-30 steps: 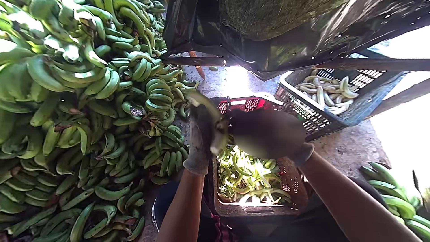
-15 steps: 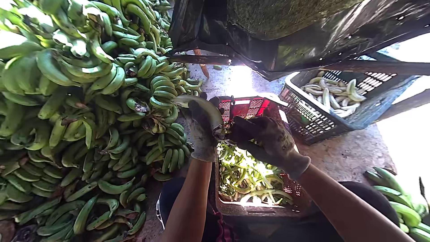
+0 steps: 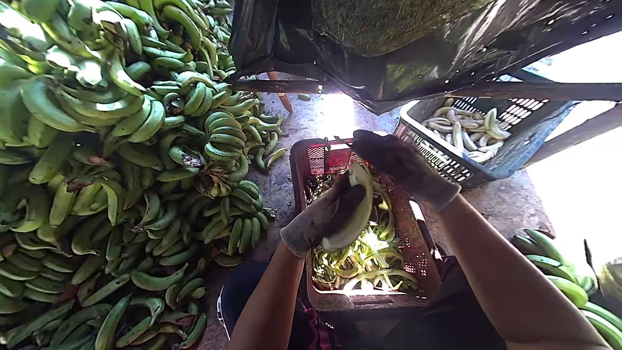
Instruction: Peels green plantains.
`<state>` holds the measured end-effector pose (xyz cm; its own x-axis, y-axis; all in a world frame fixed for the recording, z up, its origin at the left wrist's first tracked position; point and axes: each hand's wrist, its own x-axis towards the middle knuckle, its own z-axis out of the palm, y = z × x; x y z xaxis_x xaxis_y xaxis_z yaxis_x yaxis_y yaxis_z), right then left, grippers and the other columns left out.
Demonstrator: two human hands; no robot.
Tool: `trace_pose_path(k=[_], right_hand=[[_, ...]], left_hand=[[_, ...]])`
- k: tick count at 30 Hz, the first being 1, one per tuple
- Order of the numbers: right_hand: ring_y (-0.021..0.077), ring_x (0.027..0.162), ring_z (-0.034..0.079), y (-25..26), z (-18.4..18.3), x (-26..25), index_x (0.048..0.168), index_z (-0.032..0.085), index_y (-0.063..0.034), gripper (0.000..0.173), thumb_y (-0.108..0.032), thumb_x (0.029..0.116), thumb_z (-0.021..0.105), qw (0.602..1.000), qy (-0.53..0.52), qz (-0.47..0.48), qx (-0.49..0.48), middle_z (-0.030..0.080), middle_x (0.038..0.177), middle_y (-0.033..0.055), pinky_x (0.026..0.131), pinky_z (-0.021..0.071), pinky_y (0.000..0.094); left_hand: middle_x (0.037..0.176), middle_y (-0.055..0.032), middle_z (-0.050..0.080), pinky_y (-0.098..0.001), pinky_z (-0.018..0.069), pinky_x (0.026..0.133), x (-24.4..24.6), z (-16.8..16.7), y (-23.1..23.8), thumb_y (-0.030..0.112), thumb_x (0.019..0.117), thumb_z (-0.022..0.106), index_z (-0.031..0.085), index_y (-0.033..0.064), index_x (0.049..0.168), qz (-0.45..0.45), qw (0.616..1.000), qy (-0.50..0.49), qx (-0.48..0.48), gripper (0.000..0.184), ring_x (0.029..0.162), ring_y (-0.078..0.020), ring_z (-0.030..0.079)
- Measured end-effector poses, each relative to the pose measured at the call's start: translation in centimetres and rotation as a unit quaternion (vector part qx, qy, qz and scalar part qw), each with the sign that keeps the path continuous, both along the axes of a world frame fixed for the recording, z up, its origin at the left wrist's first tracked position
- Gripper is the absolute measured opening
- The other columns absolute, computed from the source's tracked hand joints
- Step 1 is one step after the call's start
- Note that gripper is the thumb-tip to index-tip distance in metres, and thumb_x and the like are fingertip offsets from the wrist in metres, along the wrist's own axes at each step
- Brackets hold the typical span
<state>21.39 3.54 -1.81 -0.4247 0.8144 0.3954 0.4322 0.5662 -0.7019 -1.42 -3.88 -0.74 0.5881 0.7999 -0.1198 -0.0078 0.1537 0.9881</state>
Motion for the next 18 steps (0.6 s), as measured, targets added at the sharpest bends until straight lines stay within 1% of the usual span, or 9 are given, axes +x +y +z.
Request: trace_pose_path(k=[2, 3, 5, 7, 9, 11, 14, 16, 18], right_hand=[[0.0135, 0.118, 0.063, -0.1, -0.8, -0.1, 0.147, 0.056, -0.0222, 0.047, -0.043, 0.1074, 0.044, 0.998, 0.000, -0.059, -0.028, 0.069, 0.131, -0.0015, 0.104, 0.0499, 0.0421], [0.0153, 0.115, 0.064, -0.8, -0.6, -0.5, 0.148, 0.055, -0.0215, 0.045, -0.040, 0.1079, 0.044, 0.997, -0.004, -0.073, -0.034, 0.069, 0.129, 0.0001, 0.100, 0.0509, 0.0445], [0.0174, 0.113, 0.066, -2.6, -0.1, -1.6, 0.147, 0.056, -0.0247, 0.042, -0.036, 0.1071, 0.048, 0.995, -0.044, -0.089, -0.014, 0.069, 0.128, 0.0017, 0.097, 0.0538, 0.0485], [0.0193, 0.106, 0.067, -3.7, -0.7, -2.7, 0.147, 0.058, -0.0267, 0.047, -0.041, 0.1015, 0.054, 0.993, -0.078, -0.073, 0.040, 0.070, 0.120, 0.0040, 0.091, 0.0555, 0.0477], [0.0199, 0.099, 0.066, -4.6, -1.4, -3.5, 0.146, 0.059, -0.0263, 0.054, -0.048, 0.0965, 0.058, 0.989, -0.080, -0.048, 0.111, 0.070, 0.112, 0.0060, 0.084, 0.0551, 0.0461], [0.0221, 0.099, 0.067, -5.0, -1.7, -3.9, 0.143, 0.062, -0.0272, 0.055, -0.051, 0.0935, 0.060, 0.980, -0.072, -0.053, 0.175, 0.070, 0.113, 0.0088, 0.083, 0.0539, 0.0470], [0.0250, 0.100, 0.067, -5.0, -1.6, -4.1, 0.142, 0.062, -0.0283, 0.054, -0.051, 0.0932, 0.062, 0.972, -0.075, -0.090, 0.205, 0.070, 0.114, 0.0112, 0.083, 0.0545, 0.0488], [0.0238, 0.100, 0.066, -5.0, -1.2, -4.0, 0.146, 0.058, -0.0278, 0.055, -0.050, 0.0954, 0.058, 0.978, -0.080, -0.098, 0.167, 0.068, 0.115, 0.0102, 0.082, 0.0538, 0.0482], [0.0212, 0.100, 0.065, -5.0, -0.8, -3.7, 0.149, 0.055, -0.0272, 0.054, -0.045, 0.0982, 0.055, 0.984, -0.074, -0.094, 0.129, 0.067, 0.114, 0.0080, 0.082, 0.0547, 0.0456]], left_hand=[[0.105, -0.0071, 0.069, -0.0314, 0.0596, 0.077, -0.5, -0.2, 0.3, 0.037, 0.1065, 0.043, 0.048, 0.0142, 0.144, 0.062, 0.998, -0.005, -0.010, 0.045, 0.088, -0.0146, 0.069], [0.101, -0.0052, 0.069, -0.0301, 0.0593, 0.074, -0.7, -0.3, 0.4, 0.041, 0.1072, 0.040, 0.052, 0.0146, 0.140, 0.117, 0.993, -0.011, -0.007, 0.044, 0.084, -0.0129, 0.068], [0.100, -0.0052, 0.071, -0.0309, 0.0605, 0.070, -1.2, -1.3, 1.0, 0.049, 0.1070, 0.039, 0.057, 0.0159, 0.134, 0.221, 0.970, -0.103, 0.004, 0.047, 0.082, -0.0135, 0.069], [0.111, -0.0030, 0.069, -0.0322, 0.0600, 0.073, -2.0, -2.4, 2.1, 0.050, 0.1078, 0.036, 0.056, 0.0213, 0.137, 0.287, 0.935, -0.208, 0.021, 0.046, 0.090, -0.0132, 0.068], [0.126, -0.0045, 0.066, -0.0374, 0.0597, 0.079, -2.8, -2.4, 3.0, 0.050, 0.1087, 0.031, 0.054, 0.0214, 0.138, 0.333, 0.899, -0.284, 0.019, 0.047, 0.103, -0.0181, 0.068], [0.128, -0.0043, 0.066, -0.0387, 0.0593, 0.083, -2.9, -1.9, 3.5, 0.052, 0.1087, 0.024, 0.054, 0.0212, 0.135, 0.379, 0.868, -0.320, 0.009, 0.050, 0.109, -0.0196, 0.067], [0.135, -0.0063, 0.063, -0.0437, 0.0556, 0.096, -2.3, -1.5, 3.7, 0.049, 0.1101, 0.021, 0.049, 0.0196, 0.141, 0.418, 0.834, -0.359, 0.012, 0.051, 0.121, -0.0233, 0.063], [0.139, -0.0057, 0.060, -0.0460, 0.0532, 0.100, -1.8, -1.5, 3.7, 0.045, 0.1109, 0.022, 0.046, 0.0213, 0.141, 0.410, 0.834, -0.364, 0.062, 0.046, 0.126, -0.0247, 0.060], [0.145, -0.0063, 0.054, -0.0470, 0.0520, 0.102, -1.6, -1.4, 3.8, 0.044, 0.1108, 0.022, 0.040, 0.0226, 0.148, 0.368, 0.842, -0.376, 0.116, 0.046, 0.129, -0.0259, 0.057]])
